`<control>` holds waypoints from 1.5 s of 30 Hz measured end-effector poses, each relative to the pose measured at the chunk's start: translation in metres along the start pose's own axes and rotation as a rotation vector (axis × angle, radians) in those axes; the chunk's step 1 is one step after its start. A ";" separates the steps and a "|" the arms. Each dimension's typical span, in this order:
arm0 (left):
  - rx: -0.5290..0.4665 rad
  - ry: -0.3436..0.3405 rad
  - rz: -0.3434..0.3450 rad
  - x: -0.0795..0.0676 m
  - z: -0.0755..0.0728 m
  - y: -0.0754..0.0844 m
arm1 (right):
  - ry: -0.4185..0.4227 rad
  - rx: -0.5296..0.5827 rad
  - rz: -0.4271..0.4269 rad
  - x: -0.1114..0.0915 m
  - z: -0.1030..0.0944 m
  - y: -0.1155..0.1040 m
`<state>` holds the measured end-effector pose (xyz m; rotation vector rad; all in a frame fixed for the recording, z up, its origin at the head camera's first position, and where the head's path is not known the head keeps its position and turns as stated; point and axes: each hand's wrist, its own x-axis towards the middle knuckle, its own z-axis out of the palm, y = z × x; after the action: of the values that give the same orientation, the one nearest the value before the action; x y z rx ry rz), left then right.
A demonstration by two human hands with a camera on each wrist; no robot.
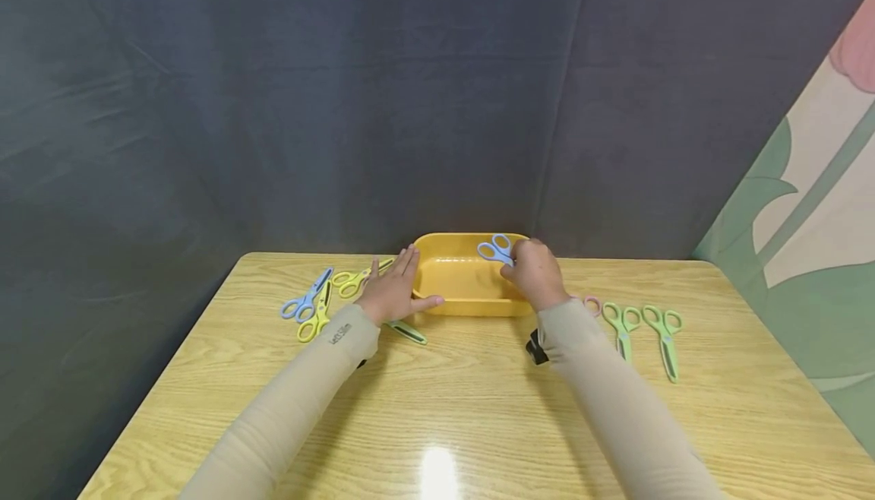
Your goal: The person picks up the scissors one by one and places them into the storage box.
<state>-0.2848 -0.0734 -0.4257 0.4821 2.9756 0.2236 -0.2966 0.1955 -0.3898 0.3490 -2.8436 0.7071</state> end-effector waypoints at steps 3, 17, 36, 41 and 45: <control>0.003 -0.001 -0.006 0.002 0.002 0.000 | -0.005 0.005 -0.002 0.000 0.002 -0.001; 0.021 0.002 -0.006 0.000 0.000 0.004 | -0.027 0.006 -0.038 0.003 0.011 -0.002; 0.011 -0.013 -0.012 0.002 0.003 0.006 | -0.057 -0.005 -0.043 -0.001 0.027 0.004; 0.018 -0.012 -0.008 0.001 0.002 0.007 | -0.059 0.006 -0.045 -0.002 0.030 0.006; 0.013 0.001 -0.004 0.000 0.001 0.007 | -0.084 0.018 -0.017 -0.001 0.030 0.006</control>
<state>-0.2821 -0.0665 -0.4257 0.4770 2.9809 0.2046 -0.3006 0.1860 -0.4189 0.4144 -2.9114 0.7313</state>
